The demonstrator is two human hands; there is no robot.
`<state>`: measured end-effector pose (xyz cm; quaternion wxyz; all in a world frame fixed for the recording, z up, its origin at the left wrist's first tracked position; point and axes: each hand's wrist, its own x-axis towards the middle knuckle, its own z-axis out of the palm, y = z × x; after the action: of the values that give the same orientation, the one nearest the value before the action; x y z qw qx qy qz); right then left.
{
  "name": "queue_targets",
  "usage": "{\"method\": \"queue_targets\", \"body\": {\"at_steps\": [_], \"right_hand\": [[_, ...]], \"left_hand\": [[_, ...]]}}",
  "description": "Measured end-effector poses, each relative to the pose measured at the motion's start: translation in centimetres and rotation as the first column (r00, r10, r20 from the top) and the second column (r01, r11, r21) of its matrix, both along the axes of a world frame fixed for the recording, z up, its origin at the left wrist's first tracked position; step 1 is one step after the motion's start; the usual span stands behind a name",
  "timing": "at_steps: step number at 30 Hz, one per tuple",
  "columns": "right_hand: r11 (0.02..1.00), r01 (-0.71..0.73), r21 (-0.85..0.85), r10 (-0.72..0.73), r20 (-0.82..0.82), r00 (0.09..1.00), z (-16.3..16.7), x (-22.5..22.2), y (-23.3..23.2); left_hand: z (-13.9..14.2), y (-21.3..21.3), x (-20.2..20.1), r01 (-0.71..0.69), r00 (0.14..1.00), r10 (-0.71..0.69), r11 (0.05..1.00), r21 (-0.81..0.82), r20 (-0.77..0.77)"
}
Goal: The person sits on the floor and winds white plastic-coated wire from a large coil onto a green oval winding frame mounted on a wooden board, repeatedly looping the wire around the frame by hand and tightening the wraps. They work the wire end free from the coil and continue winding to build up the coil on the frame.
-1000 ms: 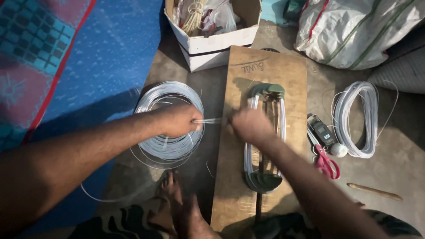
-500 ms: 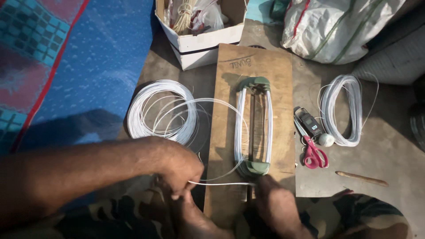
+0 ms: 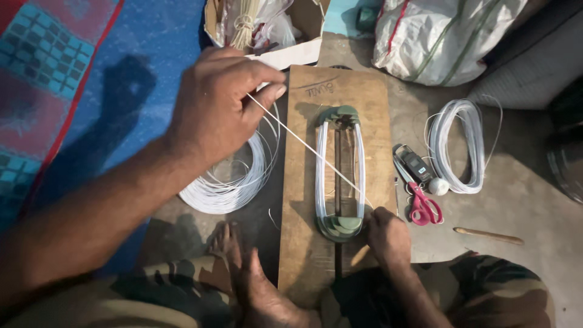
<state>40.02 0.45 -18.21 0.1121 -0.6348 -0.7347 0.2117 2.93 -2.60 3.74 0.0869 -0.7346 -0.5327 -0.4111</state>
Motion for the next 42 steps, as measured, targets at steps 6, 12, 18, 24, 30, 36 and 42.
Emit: {"method": "queue_targets", "body": {"at_steps": [6,12,18,24,30,36,42], "right_hand": [[0.971,-0.031,0.239,0.009,0.094,0.996,-0.3,0.0,4.6],[0.83,-0.156,0.535,0.18,0.008,0.984,3.6,-2.6,14.6],[0.951,-0.132,-0.28,0.045,-0.296,0.954,4.5,-10.1,25.1],[0.88,-0.443,-0.17,0.464,0.113,0.879,5.7,-18.6,27.0],[0.618,-0.782,0.083,0.622,0.557,0.55,4.4,-21.7,16.6],[0.578,-0.813,0.073,0.799,0.152,0.581,3.0,-9.3,-1.8],[0.749,-0.653,0.11,0.661,-0.061,0.748,0.3,0.3,-9.0]], "left_hand": [[-5.8,1.3,1.3,-0.041,0.999,0.041,0.997,0.064,-0.001],[-7.9,2.2,1.5,-0.017,0.995,0.027,0.995,0.097,-0.1],[-10.3,3.7,1.7,-0.234,0.967,0.237,0.971,-0.039,0.097],[-10.6,2.8,1.7,-0.28,0.937,0.324,0.92,-0.273,0.131],[-9.1,1.7,-0.2,-0.305,0.95,0.309,0.889,-0.343,-0.044],[-9.6,0.7,0.3,-0.025,0.994,-0.014,0.938,-0.346,-0.108],[-11.9,0.4,1.9,0.035,0.961,0.128,0.821,-0.569,0.245]]}}
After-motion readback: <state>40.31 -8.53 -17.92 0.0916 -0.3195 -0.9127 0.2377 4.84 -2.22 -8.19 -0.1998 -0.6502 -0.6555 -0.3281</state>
